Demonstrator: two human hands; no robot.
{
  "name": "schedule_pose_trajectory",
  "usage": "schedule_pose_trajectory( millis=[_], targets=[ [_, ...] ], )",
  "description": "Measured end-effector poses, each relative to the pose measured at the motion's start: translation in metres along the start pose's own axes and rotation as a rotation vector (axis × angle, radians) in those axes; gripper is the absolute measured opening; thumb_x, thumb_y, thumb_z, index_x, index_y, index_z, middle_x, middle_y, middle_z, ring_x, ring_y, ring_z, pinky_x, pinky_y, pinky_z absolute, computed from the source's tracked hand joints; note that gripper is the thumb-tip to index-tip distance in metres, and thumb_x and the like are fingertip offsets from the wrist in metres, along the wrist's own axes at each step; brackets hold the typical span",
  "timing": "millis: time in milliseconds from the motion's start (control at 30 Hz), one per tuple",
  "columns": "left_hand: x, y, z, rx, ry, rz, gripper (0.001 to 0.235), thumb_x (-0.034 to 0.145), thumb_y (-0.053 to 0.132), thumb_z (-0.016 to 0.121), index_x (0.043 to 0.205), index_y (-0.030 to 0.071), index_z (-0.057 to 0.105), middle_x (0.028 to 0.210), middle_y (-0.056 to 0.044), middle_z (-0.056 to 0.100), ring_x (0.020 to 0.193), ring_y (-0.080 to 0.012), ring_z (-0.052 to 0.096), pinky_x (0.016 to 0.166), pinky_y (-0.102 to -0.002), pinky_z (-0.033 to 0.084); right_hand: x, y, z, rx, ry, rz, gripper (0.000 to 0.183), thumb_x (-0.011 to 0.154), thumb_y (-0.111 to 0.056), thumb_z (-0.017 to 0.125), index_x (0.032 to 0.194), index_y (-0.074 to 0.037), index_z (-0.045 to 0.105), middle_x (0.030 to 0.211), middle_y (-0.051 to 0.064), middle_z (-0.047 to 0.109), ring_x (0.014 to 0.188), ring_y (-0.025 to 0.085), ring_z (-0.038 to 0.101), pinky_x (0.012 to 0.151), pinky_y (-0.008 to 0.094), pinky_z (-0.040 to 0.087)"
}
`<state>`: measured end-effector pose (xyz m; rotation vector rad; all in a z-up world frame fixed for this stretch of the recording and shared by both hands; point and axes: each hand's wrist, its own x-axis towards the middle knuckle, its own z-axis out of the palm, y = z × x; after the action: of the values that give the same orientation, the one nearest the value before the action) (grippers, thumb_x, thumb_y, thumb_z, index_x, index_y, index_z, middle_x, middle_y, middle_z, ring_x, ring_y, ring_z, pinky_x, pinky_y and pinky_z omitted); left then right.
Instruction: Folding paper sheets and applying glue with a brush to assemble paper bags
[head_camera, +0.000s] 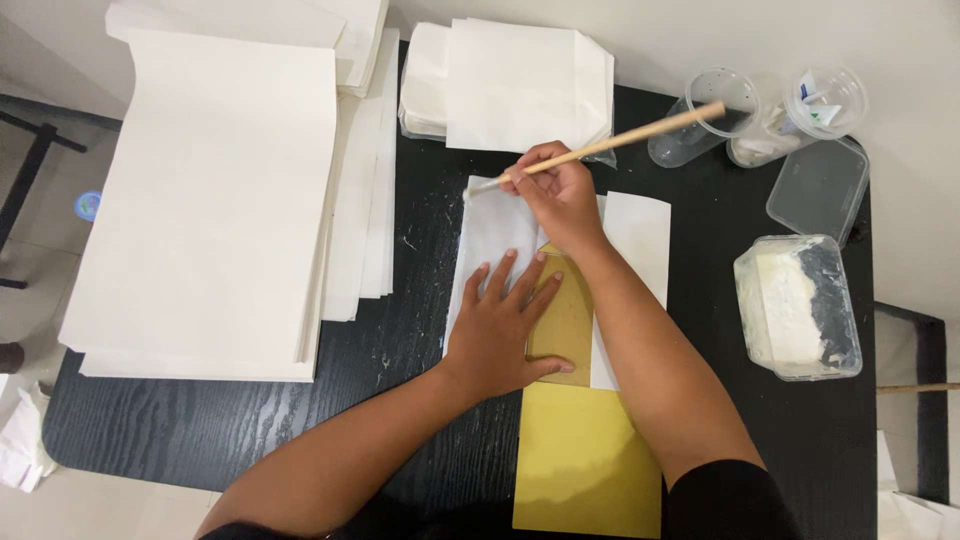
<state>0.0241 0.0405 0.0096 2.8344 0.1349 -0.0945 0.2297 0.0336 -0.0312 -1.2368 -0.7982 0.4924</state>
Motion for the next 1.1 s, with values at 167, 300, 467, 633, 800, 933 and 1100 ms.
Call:
schedule_pose_trajectory(
  millis=[167, 300, 467, 633, 800, 933, 1100],
  targets=[
    [0.0, -0.001, 0.003, 0.013, -0.001, -0.002, 0.107, 0.082, 0.088, 0.046, 0.163, 0.022, 0.025, 0.17, -0.012, 0.02, 0.155, -0.0431, 0.018, 0.12, -0.063, 0.015, 0.001, -0.016, 0.001, -0.041, 0.054, -0.029, 0.014, 0.099, -0.003, 0.067, 0.107, 0.001, 0.057, 0.107, 0.018, 0.07, 0.092, 0.016, 0.076, 0.085, 0.023, 0.063],
    [0.0, -0.001, 0.005, 0.017, 0.02, 0.002, 0.107, 0.082, 0.088, 0.047, 0.163, 0.022, 0.026, 0.17, -0.011, 0.02, 0.155, -0.0428, 0.019, 0.12, -0.063, 0.016, -0.003, -0.02, 0.001, -0.003, 0.062, -0.05, 0.015, 0.098, -0.001, 0.069, 0.104, 0.001, 0.056, 0.1, 0.018, 0.072, 0.088, 0.017, 0.076, 0.082, 0.023, 0.064],
    [0.0, -0.001, 0.01, 0.024, 0.082, 0.009, 0.109, 0.078, 0.087, 0.052, 0.161, 0.021, 0.029, 0.169, -0.012, 0.024, 0.153, -0.043, 0.022, 0.119, -0.063, 0.019, -0.004, -0.01, 0.002, -0.013, -0.012, 0.01, 0.014, 0.095, 0.002, 0.07, 0.102, 0.002, 0.059, 0.095, 0.015, 0.073, 0.083, 0.013, 0.075, 0.08, 0.023, 0.064],
    [0.0, -0.001, 0.011, 0.017, 0.064, 0.001, 0.108, 0.08, 0.089, 0.047, 0.163, 0.022, 0.027, 0.17, -0.011, 0.02, 0.155, -0.0421, 0.019, 0.12, -0.063, 0.017, -0.002, -0.021, 0.003, -0.031, 0.045, -0.082, 0.011, 0.097, 0.001, 0.068, 0.103, 0.002, 0.058, 0.101, 0.019, 0.071, 0.087, 0.015, 0.074, 0.084, 0.024, 0.063],
    [0.0, -0.001, 0.009, -0.003, 0.062, 0.006, 0.109, 0.08, 0.088, 0.048, 0.163, 0.021, 0.027, 0.17, -0.012, 0.02, 0.154, -0.0431, 0.02, 0.121, -0.063, 0.016, -0.013, -0.02, -0.001, 0.041, -0.113, -0.03, 0.014, 0.091, 0.005, 0.07, 0.1, 0.004, 0.059, 0.092, 0.02, 0.071, 0.081, 0.018, 0.075, 0.076, 0.026, 0.065],
    [0.0, -0.003, 0.019, -0.004, 0.081, 0.008, 0.109, 0.08, 0.089, 0.044, 0.163, 0.021, 0.026, 0.17, -0.012, 0.02, 0.155, -0.0434, 0.018, 0.122, -0.063, 0.015, -0.02, -0.03, 0.007, 0.059, -0.211, 0.09, 0.014, 0.088, 0.006, 0.071, 0.098, 0.007, 0.061, 0.09, 0.022, 0.071, 0.08, 0.022, 0.077, 0.074, 0.028, 0.065],
    [-0.001, -0.001, 0.015, 0.004, 0.083, 0.003, 0.109, 0.08, 0.089, 0.046, 0.163, 0.021, 0.026, 0.17, -0.011, 0.02, 0.155, -0.043, 0.019, 0.121, -0.063, 0.015, -0.01, -0.018, 0.005, -0.02, -0.081, 0.035, 0.013, 0.092, 0.006, 0.068, 0.102, 0.005, 0.06, 0.093, 0.021, 0.071, 0.082, 0.02, 0.076, 0.077, 0.028, 0.065]
  ],
)
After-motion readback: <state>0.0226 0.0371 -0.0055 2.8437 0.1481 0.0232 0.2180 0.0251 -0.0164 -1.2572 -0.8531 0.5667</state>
